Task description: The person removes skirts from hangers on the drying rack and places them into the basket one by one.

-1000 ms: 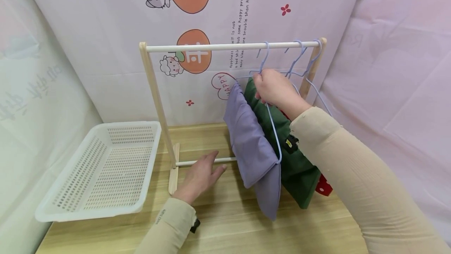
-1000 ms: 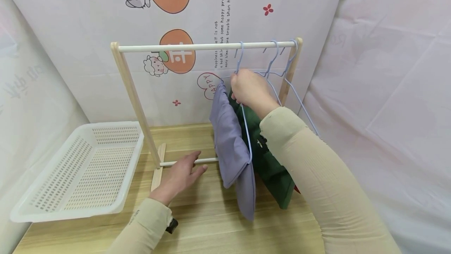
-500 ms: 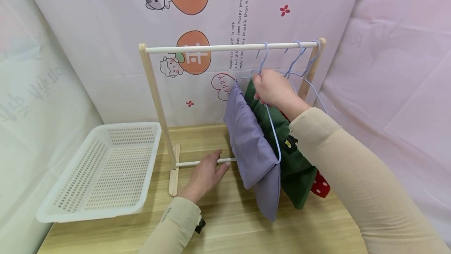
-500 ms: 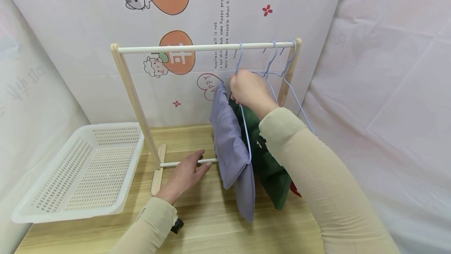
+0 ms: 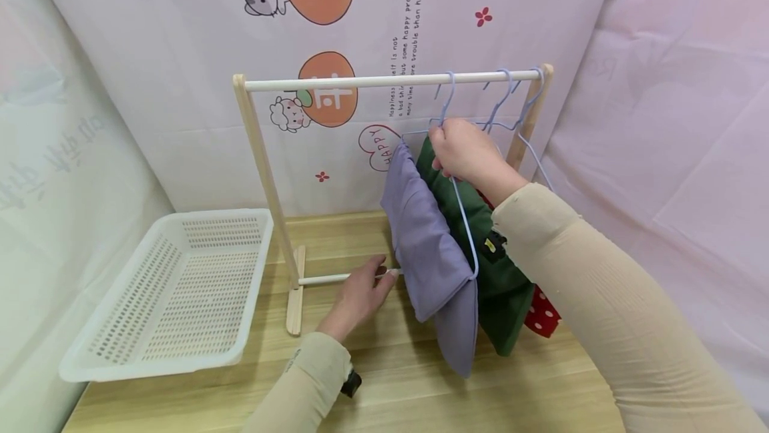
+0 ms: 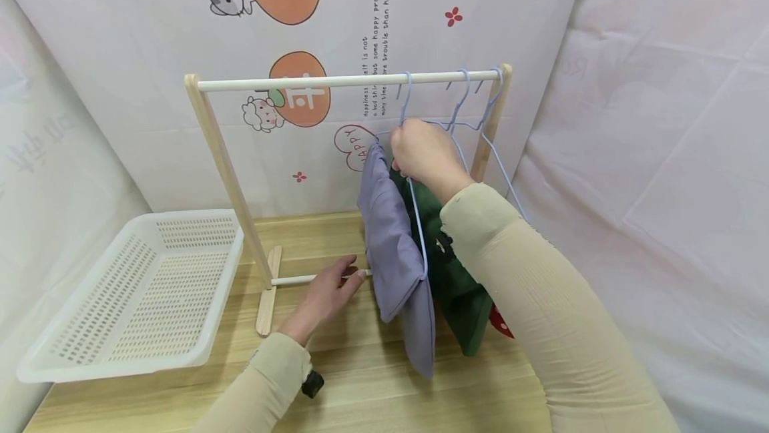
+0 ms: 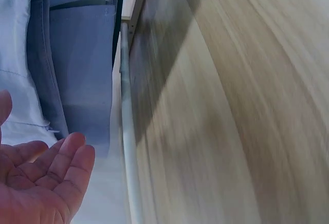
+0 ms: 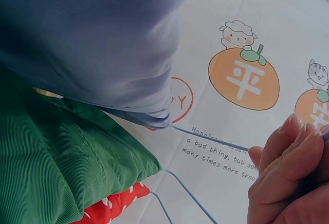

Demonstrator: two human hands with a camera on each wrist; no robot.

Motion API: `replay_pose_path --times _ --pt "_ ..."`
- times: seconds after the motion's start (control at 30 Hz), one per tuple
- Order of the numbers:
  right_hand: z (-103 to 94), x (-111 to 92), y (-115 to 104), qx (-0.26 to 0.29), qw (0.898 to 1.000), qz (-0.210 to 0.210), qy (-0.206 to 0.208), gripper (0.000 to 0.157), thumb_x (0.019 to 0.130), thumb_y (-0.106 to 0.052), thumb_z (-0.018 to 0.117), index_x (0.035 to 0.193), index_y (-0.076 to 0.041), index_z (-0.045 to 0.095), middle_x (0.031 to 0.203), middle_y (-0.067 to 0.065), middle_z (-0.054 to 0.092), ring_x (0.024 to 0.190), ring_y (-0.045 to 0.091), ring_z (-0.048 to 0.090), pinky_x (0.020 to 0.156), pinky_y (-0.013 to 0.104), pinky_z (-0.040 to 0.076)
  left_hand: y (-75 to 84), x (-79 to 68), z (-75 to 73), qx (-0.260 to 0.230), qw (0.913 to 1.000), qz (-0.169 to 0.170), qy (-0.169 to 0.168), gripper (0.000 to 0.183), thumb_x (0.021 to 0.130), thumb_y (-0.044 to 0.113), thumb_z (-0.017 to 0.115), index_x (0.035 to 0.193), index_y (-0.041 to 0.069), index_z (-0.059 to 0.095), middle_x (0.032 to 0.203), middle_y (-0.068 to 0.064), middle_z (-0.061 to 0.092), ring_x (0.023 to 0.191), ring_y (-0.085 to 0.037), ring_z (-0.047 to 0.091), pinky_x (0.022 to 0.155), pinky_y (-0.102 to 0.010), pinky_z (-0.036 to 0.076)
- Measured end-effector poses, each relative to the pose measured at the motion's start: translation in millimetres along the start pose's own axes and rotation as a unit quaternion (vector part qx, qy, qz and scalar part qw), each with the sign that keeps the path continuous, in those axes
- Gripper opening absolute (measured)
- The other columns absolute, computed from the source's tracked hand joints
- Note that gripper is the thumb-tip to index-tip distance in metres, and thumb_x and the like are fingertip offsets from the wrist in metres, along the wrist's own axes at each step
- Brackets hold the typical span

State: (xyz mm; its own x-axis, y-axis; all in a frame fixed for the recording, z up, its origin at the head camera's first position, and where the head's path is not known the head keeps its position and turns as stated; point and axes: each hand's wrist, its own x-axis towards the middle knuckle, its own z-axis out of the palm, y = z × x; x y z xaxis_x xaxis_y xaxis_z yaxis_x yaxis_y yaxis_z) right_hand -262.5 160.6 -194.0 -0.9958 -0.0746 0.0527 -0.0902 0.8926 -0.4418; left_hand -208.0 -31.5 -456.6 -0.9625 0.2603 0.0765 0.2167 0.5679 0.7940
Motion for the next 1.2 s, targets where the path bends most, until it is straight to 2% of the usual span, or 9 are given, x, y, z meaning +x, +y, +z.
replay_pose_path --times 0.2,0.3,0.43,0.53,0.63,0.73,0.9,1.03,1.2 --pt "0.6 -0.2 0.2 0.001 1.000 0.000 0.000 0.045 0.114 -0.035 0.024 0.113 -0.004 0.057 0.100 0.014 0.074 0.071 0.022 0.065 0.066 0.035 0.053 -1.4 3.2 4.5 -0.076 0.9971 -0.008 -0.005 0.062 0.108 0.047 0.050 0.153 0.004 0.049 0.129 -0.012 0.073 0.117 -0.030 0.071 0.101 -0.047 0.056" --pt "0.8 -0.1 0.4 0.002 1.000 0.003 0.000 0.045 0.114 -0.035 0.024 0.112 -0.005 0.057 0.100 0.014 0.074 0.071 0.022 0.064 0.066 0.035 0.053 -0.9 3.6 5.5 -0.154 0.9877 -0.023 -0.019 0.066 0.109 0.047 0.050 0.155 0.001 0.045 0.129 -0.018 0.071 0.113 -0.036 0.071 0.096 -0.046 0.059" --pt "0.5 -0.2 0.2 0.003 1.000 0.004 0.000 0.044 0.114 -0.035 0.024 0.111 -0.005 0.057 0.099 0.013 0.074 0.070 0.022 0.064 0.065 0.035 0.052 0.7 3.9 7.2 -0.248 0.9670 -0.044 -0.035 0.068 0.109 0.045 0.052 0.157 -0.003 0.039 0.138 -0.028 0.061 0.119 -0.045 0.066 0.097 -0.046 0.060" --pt "0.4 -0.5 0.0 0.003 1.000 0.004 0.002 0.043 0.114 -0.035 0.024 0.110 -0.006 0.057 0.096 0.011 0.073 0.070 0.021 0.064 0.065 0.035 0.052 1.9 4.4 9.2 -0.289 0.9549 -0.059 -0.036 0.066 0.110 0.041 0.052 0.157 -0.002 0.039 0.143 -0.027 0.057 0.122 -0.045 0.064 0.101 -0.048 0.058" --pt "0.6 -0.8 0.1 0.002 1.000 0.004 0.003 0.043 0.114 -0.035 0.024 0.109 -0.007 0.057 0.093 0.009 0.072 0.070 0.022 0.064 0.065 0.036 0.052 3.5 6.3 12.2 -0.337 0.9380 -0.075 -0.032 0.062 0.111 0.037 0.052 0.156 -0.003 0.039 0.142 -0.026 0.058 0.120 -0.040 0.066 0.104 -0.051 0.055" --pt "1.0 -1.0 0.3 -0.001 1.000 0.004 0.005 0.043 0.114 -0.035 0.025 0.108 -0.007 0.057 0.093 0.009 0.072 0.070 0.022 0.064 0.065 0.036 0.051 5.2 9.4 15.7 -0.391 0.9153 -0.093 -0.030 0.059 0.111 0.034 0.050 0.154 -0.004 0.040 0.135 -0.024 0.058 0.109 -0.031 0.070 0.106 -0.052 0.054" --pt "1.2 -1.4 -0.3 -0.002 1.000 0.003 0.006 0.044 0.114 -0.036 0.025 0.110 -0.006 0.057 0.095 0.010 0.072 0.069 0.021 0.064 0.065 0.036 0.051 7.3 11.6 17.7 -0.452 0.8829 -0.121 -0.034 0.058 0.112 0.034 0.048 0.153 -0.005 0.037 0.132 -0.024 0.054 0.102 -0.024 0.070 0.101 -0.046 0.058" --pt "1.5 -2.0 -0.7 0.000 1.000 0.004 0.005 0.043 0.114 -0.036 0.025 0.111 -0.006 0.057 0.094 0.010 0.072 0.070 0.022 0.064 0.065 0.035 0.051 7.8 12.2 18.0 -0.481 0.8655 -0.133 -0.041 0.059 0.113 0.035 0.045 0.155 -0.005 0.033 0.138 -0.029 0.053 0.112 -0.030 0.069 0.096 -0.041 0.060" --pt "2.0 -2.0 -1.0 0.001 1.000 0.004 0.008 0.042 0.114 -0.035 0.027 0.109 -0.007 0.057 0.092 0.009 0.072 0.070 0.022 0.064 0.064 0.035 0.051 9.3 11.4 16.6 -0.499 0.8533 -0.142 -0.051 0.069 0.111 0.041 0.047 0.159 -0.004 0.026 0.149 -0.034 0.049 0.129 -0.039 0.062 0.103 -0.044 0.057"
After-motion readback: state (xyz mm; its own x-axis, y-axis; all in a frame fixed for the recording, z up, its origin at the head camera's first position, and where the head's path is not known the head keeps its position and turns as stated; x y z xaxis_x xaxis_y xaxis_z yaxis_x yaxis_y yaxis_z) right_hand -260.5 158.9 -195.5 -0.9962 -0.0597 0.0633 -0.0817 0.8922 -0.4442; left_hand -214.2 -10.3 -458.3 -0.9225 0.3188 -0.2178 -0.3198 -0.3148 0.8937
